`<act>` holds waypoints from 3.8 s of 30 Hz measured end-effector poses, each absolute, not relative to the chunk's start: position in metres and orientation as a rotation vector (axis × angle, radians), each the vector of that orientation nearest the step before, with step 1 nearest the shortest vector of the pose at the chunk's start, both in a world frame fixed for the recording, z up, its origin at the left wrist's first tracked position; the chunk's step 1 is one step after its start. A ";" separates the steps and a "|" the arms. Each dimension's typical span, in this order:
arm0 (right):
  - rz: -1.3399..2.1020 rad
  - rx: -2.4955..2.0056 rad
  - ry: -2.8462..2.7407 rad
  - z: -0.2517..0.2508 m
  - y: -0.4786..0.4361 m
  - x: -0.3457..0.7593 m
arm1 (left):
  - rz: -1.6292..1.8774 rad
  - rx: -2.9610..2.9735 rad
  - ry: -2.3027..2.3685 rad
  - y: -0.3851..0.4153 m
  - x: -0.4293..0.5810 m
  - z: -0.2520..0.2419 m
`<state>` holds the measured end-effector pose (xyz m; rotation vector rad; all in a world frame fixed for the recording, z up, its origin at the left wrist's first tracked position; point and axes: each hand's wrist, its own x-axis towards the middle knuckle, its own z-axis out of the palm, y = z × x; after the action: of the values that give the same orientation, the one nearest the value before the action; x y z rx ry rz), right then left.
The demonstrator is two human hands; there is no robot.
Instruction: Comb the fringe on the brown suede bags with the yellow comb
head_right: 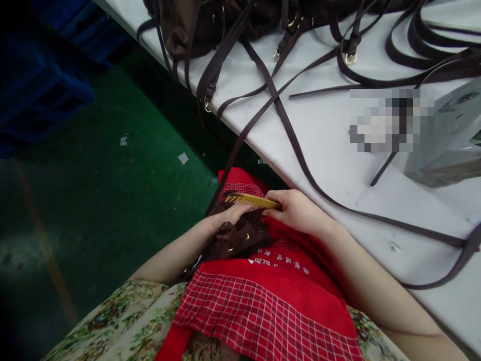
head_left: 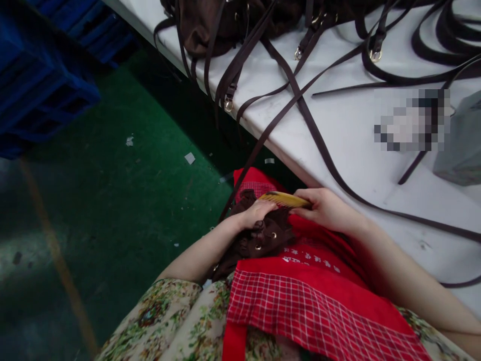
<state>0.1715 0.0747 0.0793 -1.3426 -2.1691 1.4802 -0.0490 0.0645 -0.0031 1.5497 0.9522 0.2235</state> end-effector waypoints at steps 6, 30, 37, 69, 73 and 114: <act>1.454 -1.375 -2.101 0.060 0.077 0.170 | 0.173 0.999 0.574 0.049 -0.035 0.009; 1.768 -1.534 -1.041 0.027 0.045 0.139 | 0.192 2.135 1.394 0.024 -0.007 0.028; 1.967 -1.418 -0.748 0.022 0.046 0.148 | 0.223 2.058 1.674 0.030 -0.018 0.052; 0.807 -1.532 -2.741 0.046 0.031 0.151 | 0.345 0.835 0.982 0.032 -0.027 0.027; 0.791 -1.556 -2.790 0.043 0.035 0.151 | 0.344 1.187 0.949 0.033 -0.030 0.025; 0.809 -1.808 -2.675 0.043 0.019 0.160 | 0.461 1.079 0.940 0.017 -0.020 0.013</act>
<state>0.1596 0.0192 0.0428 -1.8076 -2.6752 0.8086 -0.0200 0.0173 0.0126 1.0789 0.9401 0.4612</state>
